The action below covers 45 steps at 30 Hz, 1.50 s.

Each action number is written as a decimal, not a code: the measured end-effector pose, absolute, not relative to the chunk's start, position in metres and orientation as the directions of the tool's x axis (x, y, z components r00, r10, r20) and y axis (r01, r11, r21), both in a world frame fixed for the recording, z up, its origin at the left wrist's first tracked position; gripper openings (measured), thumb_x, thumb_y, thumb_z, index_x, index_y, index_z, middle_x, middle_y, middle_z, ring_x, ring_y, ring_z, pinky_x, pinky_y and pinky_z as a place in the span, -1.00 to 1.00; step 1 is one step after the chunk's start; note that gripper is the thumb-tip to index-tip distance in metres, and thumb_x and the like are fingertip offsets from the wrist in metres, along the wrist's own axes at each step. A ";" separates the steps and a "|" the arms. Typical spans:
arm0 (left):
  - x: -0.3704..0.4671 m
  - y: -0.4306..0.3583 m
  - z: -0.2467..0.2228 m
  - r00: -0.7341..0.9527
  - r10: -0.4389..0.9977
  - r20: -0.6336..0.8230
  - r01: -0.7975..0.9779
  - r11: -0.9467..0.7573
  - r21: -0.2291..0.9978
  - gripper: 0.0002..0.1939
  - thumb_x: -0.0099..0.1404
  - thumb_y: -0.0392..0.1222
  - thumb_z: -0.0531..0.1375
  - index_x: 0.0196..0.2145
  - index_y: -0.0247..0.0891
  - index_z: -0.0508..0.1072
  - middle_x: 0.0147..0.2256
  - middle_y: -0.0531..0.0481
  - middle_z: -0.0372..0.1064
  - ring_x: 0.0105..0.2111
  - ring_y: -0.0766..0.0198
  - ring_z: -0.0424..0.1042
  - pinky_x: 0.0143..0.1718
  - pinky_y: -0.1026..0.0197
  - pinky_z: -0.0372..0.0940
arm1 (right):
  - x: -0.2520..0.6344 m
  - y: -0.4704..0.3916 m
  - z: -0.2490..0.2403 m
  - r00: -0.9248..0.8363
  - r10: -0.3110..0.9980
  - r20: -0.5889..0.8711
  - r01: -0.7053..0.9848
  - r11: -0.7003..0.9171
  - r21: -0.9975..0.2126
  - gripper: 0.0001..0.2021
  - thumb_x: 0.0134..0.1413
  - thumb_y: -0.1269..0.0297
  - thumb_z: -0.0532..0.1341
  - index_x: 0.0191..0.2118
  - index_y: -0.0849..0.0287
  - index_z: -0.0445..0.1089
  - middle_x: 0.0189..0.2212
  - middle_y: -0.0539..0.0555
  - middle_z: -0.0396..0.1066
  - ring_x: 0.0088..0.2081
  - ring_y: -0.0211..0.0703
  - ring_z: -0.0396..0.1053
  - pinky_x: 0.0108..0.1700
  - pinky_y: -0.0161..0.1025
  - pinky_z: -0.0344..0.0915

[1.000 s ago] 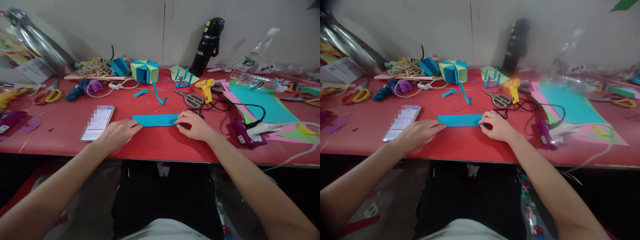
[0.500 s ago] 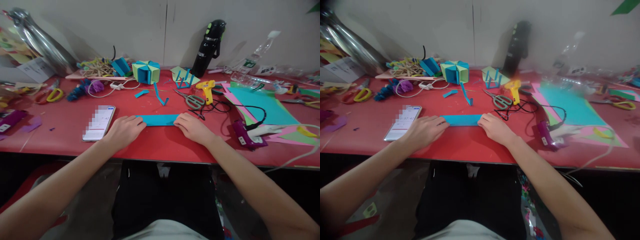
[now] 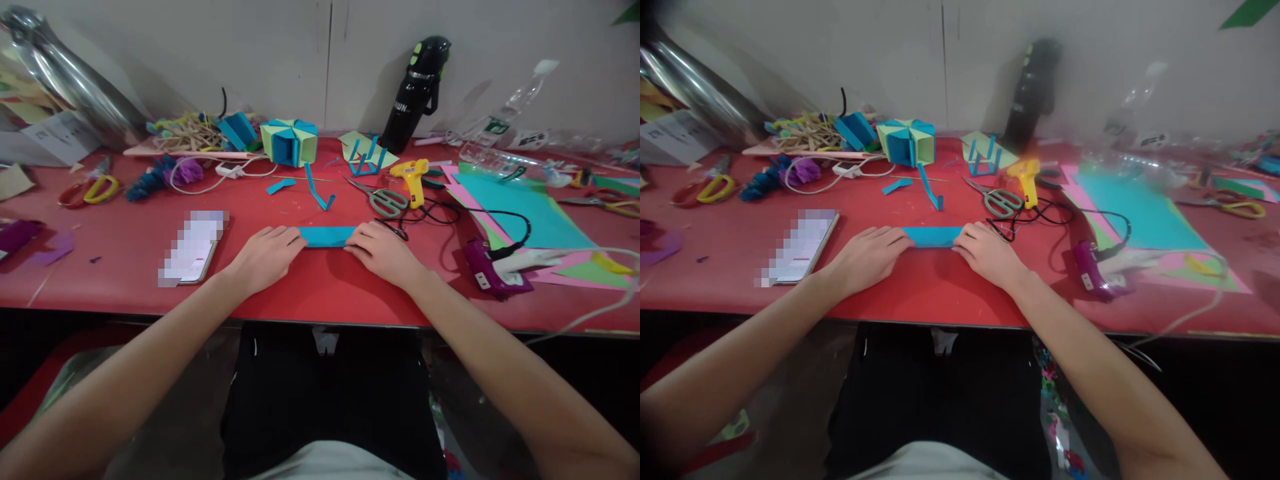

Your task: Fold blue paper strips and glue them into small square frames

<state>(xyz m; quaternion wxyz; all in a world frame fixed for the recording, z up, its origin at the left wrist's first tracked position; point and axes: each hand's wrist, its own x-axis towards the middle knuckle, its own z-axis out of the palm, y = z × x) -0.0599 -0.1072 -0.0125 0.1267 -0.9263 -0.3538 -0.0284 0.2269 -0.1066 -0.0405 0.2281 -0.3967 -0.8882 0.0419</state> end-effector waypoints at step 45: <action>0.004 -0.094 -0.018 0.733 0.662 0.153 0.678 -0.731 -0.085 -0.81 0.44 -0.37 0.02 -0.12 -0.29 0.42 -0.13 -0.14 0.43 -0.10 0.08 0.43 -0.14 0.08 0.26 | 0.220 -0.106 -0.040 -0.546 0.780 0.304 0.750 0.618 -0.238 -0.84 0.38 0.39 0.04 -0.16 0.17 0.37 -0.20 0.17 0.40 -0.19 0.01 0.25 -0.09 -0.08 0.21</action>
